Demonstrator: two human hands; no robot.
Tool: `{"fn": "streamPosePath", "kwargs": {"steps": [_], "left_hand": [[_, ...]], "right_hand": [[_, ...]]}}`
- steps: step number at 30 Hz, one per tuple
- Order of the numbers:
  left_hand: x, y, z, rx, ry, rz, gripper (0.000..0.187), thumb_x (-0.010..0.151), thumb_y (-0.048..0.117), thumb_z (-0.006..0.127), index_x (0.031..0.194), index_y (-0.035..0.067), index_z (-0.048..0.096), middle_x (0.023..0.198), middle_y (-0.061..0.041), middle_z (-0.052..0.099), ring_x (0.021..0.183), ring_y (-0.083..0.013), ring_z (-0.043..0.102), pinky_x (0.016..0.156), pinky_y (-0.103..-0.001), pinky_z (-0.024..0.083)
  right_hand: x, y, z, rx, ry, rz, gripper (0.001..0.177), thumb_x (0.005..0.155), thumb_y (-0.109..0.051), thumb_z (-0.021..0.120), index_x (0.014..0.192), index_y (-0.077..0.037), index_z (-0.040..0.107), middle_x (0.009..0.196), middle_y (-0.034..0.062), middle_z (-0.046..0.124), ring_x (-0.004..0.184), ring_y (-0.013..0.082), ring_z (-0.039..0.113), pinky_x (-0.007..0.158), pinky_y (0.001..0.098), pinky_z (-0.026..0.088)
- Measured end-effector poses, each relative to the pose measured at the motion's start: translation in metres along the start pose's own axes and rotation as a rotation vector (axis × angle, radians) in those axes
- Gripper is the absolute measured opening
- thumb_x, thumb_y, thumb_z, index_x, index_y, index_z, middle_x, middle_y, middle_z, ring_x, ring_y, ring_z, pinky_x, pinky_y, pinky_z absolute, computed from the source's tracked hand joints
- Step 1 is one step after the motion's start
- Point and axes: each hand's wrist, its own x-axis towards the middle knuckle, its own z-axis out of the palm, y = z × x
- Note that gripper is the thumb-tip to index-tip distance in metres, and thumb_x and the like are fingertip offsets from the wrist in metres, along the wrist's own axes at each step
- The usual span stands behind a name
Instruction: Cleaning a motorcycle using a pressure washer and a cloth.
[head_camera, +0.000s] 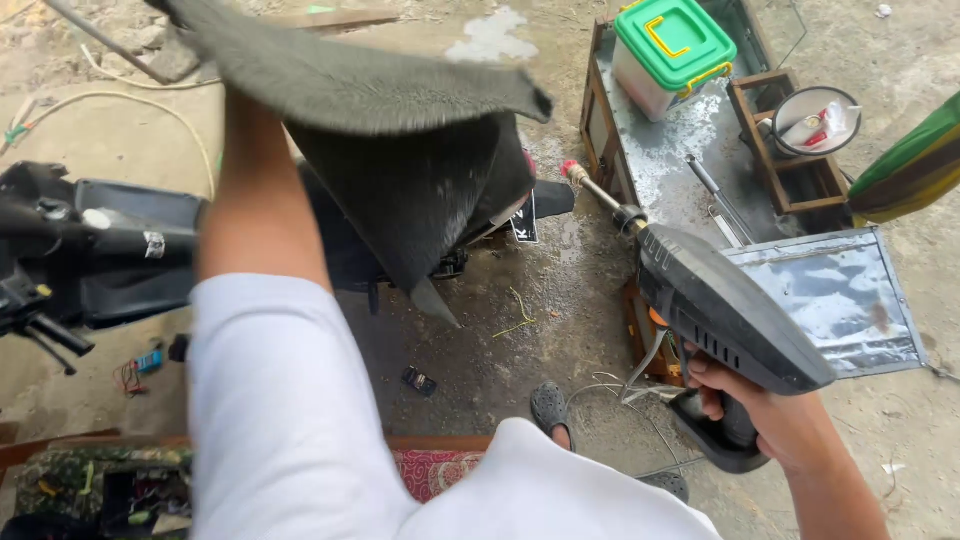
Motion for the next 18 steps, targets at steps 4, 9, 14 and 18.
{"fn": "streamPosePath", "kwargs": {"steps": [4,9,14,18], "left_hand": [[-0.106,-0.119,0.029,0.484,0.211,-0.283,0.120,0.080,0.059,0.071,0.162,0.027,-0.009,0.166,-0.010,0.022,0.145,-0.0362,0.040,0.106,-0.069,0.038],[-0.187,-0.232,0.042,0.861,-0.039,-0.099,0.136,0.083,0.059,0.086,0.161,0.015,-0.016,0.166,-0.029,0.022,0.151,-0.0427,0.028,0.120,-0.051,0.029],[-0.207,-0.231,0.075,1.111,0.011,0.117,0.140,0.081,0.042,0.094,0.161,0.013,-0.017,0.154,-0.038,0.030,0.142,-0.0496,0.032,0.119,-0.052,0.030],[-0.148,-0.198,0.092,0.926,0.187,0.060,0.089,0.088,0.023,0.065,0.160,0.011,0.014,0.141,-0.025,0.049,0.113,-0.0339,0.067,0.086,-0.041,0.058]], "right_hand": [[0.004,0.021,0.006,0.031,0.037,0.082,0.022,0.080,0.005,0.071,0.102,0.006,0.067,0.078,0.0148,0.065,0.056,0.0214,0.059,0.043,0.0335,0.046],[0.012,0.015,0.029,-0.055,0.067,0.157,0.025,0.078,0.007,0.071,0.103,0.004,0.068,0.077,0.0145,0.066,0.055,0.0218,0.059,0.044,0.0331,0.048],[0.030,0.010,0.052,-0.066,0.010,0.143,0.025,0.080,0.005,0.071,0.104,0.004,0.068,0.076,0.0142,0.066,0.054,0.0202,0.060,0.044,0.0317,0.047],[0.035,0.004,0.061,-0.096,0.038,0.145,0.023,0.080,0.004,0.072,0.103,0.006,0.067,0.077,0.0160,0.066,0.052,0.0214,0.060,0.044,0.0328,0.048]]}}
